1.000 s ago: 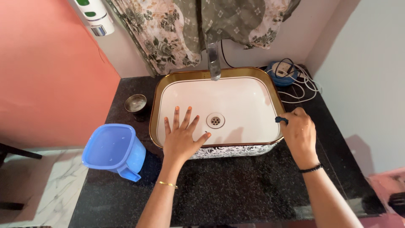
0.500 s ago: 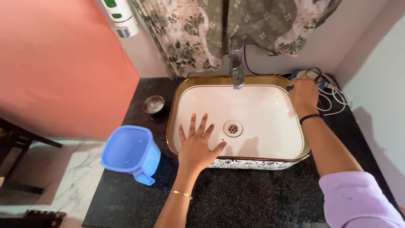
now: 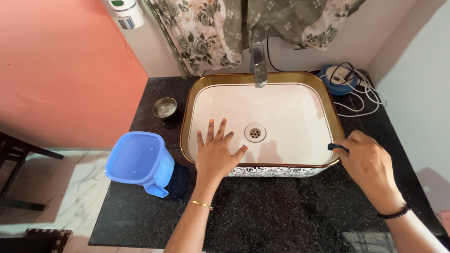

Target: The person repeatedly dips a dark cloth into a blue pitcher of water, wrings it out, and wipes the interior and rim of a white vessel sink. They rinse the cloth under the faucet and continue wiping the sink surface.

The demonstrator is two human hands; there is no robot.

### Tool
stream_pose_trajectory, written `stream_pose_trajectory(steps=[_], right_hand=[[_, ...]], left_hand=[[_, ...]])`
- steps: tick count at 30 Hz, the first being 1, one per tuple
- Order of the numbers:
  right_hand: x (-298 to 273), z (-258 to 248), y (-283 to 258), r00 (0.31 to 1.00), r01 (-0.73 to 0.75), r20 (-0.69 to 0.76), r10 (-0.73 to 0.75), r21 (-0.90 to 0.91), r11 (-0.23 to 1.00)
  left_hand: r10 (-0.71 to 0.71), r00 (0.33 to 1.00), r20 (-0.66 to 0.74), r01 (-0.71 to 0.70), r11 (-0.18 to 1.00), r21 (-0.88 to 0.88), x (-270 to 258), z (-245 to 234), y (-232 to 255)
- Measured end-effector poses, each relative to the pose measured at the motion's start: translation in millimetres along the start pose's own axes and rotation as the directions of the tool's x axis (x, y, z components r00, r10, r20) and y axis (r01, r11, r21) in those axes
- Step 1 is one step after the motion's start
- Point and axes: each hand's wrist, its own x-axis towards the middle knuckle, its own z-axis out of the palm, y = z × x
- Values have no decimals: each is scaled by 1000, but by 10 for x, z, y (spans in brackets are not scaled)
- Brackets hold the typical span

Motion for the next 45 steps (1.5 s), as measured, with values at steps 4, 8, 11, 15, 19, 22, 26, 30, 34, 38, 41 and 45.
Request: stream_pose_trajectory(steps=[4,8,11,15,19,22,26,30,34,38,41,45], right_hand=[[252,-74,51,956,274,-132,-263,74,959],[1065,84,108,824,491,-253,-507,-128,862],[1452,267,158,762,559,-221,-609,-250,790],[1580,419,198,730,628,-45,-682,-348,696],[1360,462,124,741,666,110,-663,-251,702],[1066,445,6,799,570,355,-485,-190,800],[664,316,-45,817,358,482,-317,7,934],[388,204,-60,863,286,426,-272,32,958],[305,122,-275,895,216,378,-238,101,971],[220,84,-689,916,-124,401,11,256,959],[144,154,-1149,938,-123,345,-29,408,905],[113,255,-1654,943,-93,313,-116,580,809]], left_hand=[[-10,999,41,10,1000,19,4,-14,19],[-35,999,42,35,999,17,3,-7,23],[-49,999,17,49,999,15,-35,0,14],[-77,996,35,76,997,21,-40,1,11],[-91,993,71,89,995,39,-24,-1,9],[-89,995,55,87,996,33,-43,-8,16],[-76,995,63,75,997,29,-46,-51,15],[-67,995,74,66,998,14,-44,-45,25],[-41,996,78,43,999,-15,-31,-46,-11],[44,999,-22,-46,995,-91,-21,7,-47],[82,994,-75,-90,991,-103,-24,34,-86],[112,982,-155,-134,980,-144,-26,82,-116]])
